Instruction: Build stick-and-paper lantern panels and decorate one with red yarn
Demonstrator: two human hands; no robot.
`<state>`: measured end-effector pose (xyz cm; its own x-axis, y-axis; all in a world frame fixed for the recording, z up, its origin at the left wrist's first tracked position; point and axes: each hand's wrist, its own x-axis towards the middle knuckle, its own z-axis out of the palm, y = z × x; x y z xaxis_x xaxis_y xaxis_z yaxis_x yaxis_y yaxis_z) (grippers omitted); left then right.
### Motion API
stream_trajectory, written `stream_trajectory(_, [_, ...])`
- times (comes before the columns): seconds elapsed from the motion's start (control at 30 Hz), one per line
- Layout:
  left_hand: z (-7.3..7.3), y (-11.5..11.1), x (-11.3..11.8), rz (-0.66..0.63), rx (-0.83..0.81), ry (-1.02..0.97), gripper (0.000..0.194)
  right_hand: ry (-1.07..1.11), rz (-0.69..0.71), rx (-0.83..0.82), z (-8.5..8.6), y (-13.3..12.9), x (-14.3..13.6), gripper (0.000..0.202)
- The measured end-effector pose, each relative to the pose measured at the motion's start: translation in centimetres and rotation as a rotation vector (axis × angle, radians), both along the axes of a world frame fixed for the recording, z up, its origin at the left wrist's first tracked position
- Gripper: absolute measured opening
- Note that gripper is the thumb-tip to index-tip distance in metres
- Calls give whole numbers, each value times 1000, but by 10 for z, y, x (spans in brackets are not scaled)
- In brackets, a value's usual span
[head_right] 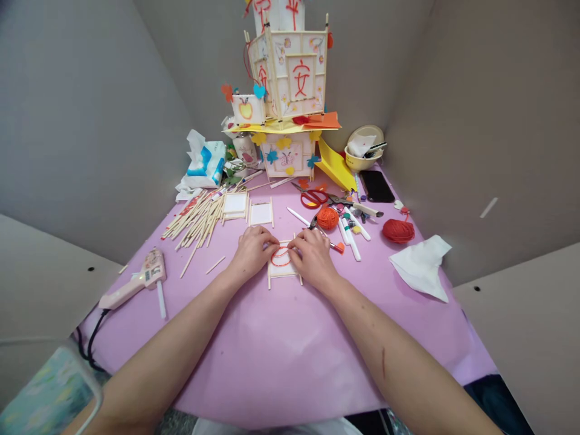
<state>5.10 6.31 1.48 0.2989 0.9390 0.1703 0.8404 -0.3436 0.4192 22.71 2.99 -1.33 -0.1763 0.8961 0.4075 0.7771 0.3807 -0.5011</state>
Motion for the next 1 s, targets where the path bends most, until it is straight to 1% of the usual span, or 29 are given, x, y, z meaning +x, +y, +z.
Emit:
stream_trajectory(0.17, [6, 1, 5, -27, -5, 84, 20, 1, -5, -6, 0, 0, 0, 10])
stream_trajectory(0.63, [7, 2, 14, -41, -3, 168, 18, 13, -5, -11, 0, -1, 0, 9])
stream_trajectory(0.83, [5, 3, 15, -55, -13, 135, 14, 23, -1, -20, -1, 0, 0, 9])
stream_trajectory(1.0, [6, 5, 9, -43, -42, 36, 13, 41, -6, -23, 0, -1, 0, 11])
